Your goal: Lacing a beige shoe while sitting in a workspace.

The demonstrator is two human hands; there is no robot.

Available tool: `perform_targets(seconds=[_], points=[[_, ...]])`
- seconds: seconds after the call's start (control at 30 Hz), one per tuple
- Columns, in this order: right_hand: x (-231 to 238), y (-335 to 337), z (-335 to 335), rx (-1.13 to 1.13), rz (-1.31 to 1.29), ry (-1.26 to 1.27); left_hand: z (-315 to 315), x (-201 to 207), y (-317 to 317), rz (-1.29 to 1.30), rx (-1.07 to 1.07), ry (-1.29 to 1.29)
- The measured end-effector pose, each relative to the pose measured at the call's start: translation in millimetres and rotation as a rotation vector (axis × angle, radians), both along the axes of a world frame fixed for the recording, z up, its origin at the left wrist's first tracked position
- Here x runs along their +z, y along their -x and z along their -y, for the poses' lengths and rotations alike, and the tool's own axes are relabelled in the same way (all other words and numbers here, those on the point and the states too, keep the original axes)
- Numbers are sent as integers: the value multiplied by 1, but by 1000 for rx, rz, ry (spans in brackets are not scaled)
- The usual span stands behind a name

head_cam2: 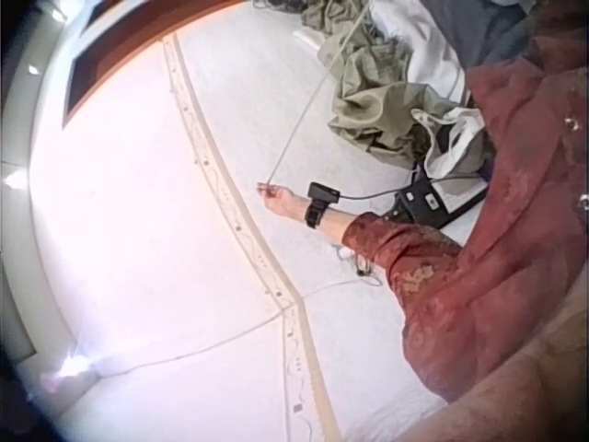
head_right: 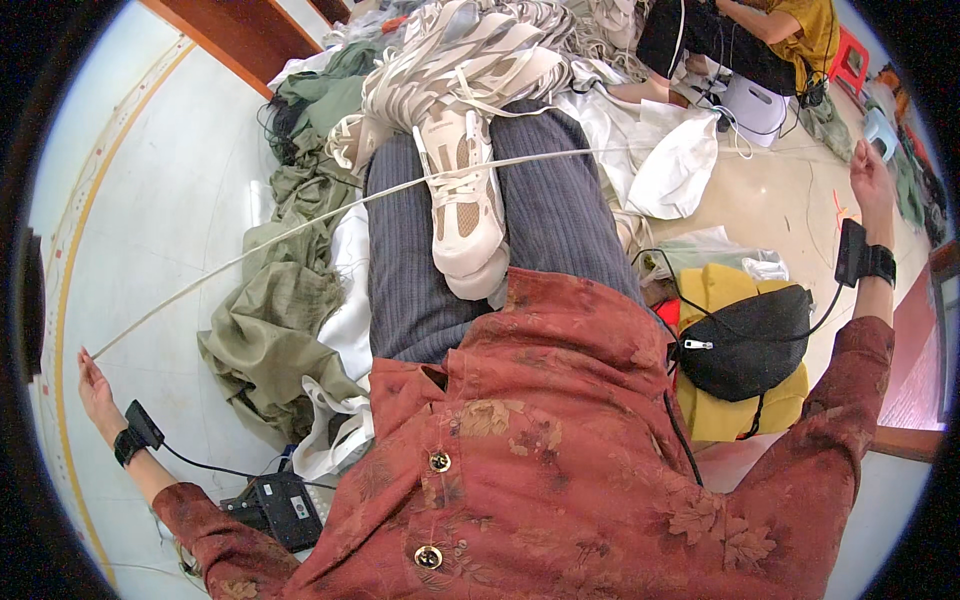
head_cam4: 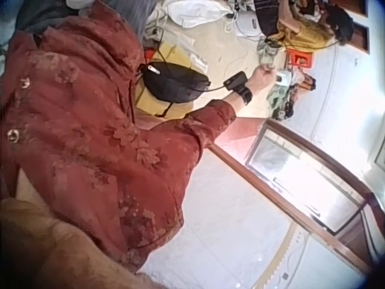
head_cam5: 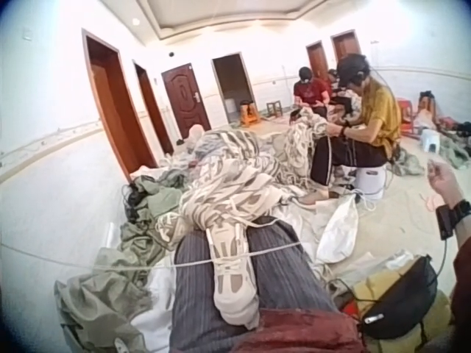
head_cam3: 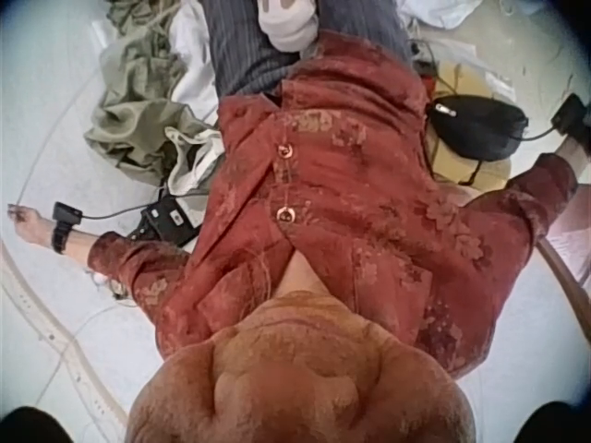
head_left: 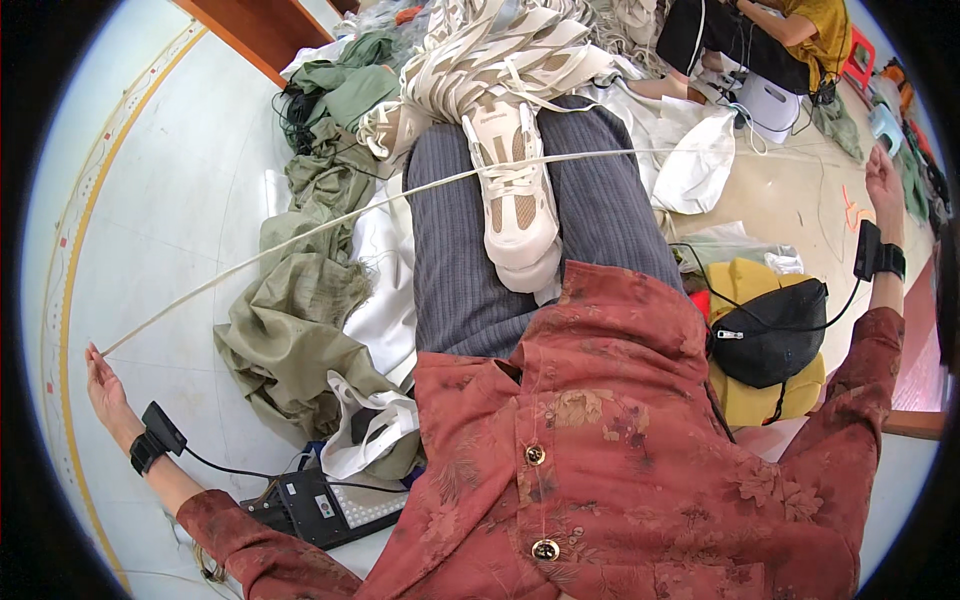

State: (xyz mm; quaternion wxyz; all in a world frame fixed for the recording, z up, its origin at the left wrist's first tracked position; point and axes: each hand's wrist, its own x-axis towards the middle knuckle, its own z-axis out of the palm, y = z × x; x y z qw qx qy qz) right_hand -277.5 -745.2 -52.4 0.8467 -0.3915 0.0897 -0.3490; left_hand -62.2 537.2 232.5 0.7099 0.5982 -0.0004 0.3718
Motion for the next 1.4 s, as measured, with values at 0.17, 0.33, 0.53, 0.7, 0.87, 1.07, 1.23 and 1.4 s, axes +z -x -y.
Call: perform_targets(seconds=[0.17,0.33,0.53,0.7,0.87,1.07,1.23,1.4], points=[[-12,-37,-117,-193,-453,386,85,-37,-55,-77,-189,-199],[18,-130,-324,192,-525,815,329,-177,-77,-194,-750,-474],[26,-186,-479,567,-267,891,503,-248,-60,-557,-859,-446],[8,-206,-505,381,-254,1016,515,-265,-62,-581,-904,-483],[-3,-209,-501,359,-323,1086,512,-272,-62,-576,-984,-458],[-6,-207,-503,373,-330,1022,513,-276,-61,-530,-992,-526],[-6,-205,-504,341,-334,1043,512,-278,-64,-551,-999,-489],[-1,-209,-504,368,-337,1042,513,-279,-63,-546,-999,-506]])
